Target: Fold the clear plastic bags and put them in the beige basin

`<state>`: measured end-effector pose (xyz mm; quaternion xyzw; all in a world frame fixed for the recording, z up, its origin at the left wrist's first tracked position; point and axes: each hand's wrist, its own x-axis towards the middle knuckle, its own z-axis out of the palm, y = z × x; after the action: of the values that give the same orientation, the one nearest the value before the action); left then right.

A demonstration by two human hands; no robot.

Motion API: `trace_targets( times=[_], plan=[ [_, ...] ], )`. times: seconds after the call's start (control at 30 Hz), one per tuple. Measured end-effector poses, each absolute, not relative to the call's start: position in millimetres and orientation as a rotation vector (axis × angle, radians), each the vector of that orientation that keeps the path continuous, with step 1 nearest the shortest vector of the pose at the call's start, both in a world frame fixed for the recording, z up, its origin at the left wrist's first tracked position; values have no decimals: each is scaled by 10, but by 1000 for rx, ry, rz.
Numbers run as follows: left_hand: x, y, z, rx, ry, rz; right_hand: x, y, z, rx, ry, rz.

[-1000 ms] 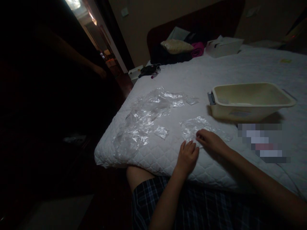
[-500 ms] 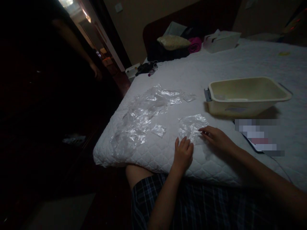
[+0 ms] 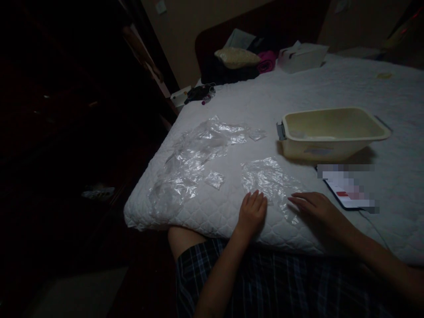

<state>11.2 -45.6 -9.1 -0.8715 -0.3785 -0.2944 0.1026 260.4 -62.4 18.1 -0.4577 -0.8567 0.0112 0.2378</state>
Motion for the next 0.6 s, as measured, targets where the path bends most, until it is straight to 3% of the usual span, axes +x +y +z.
trace_targets(
  times=[0.23, 0.6],
  plan=[
    [229, -490, -148, -2666, -1185, -729, 2643, -651, 105, -1048, -2460, -246],
    [218, -498, -86, -2686, -1154, -560, 2641, -619, 89, -1053, -2432, -176]
  ],
)
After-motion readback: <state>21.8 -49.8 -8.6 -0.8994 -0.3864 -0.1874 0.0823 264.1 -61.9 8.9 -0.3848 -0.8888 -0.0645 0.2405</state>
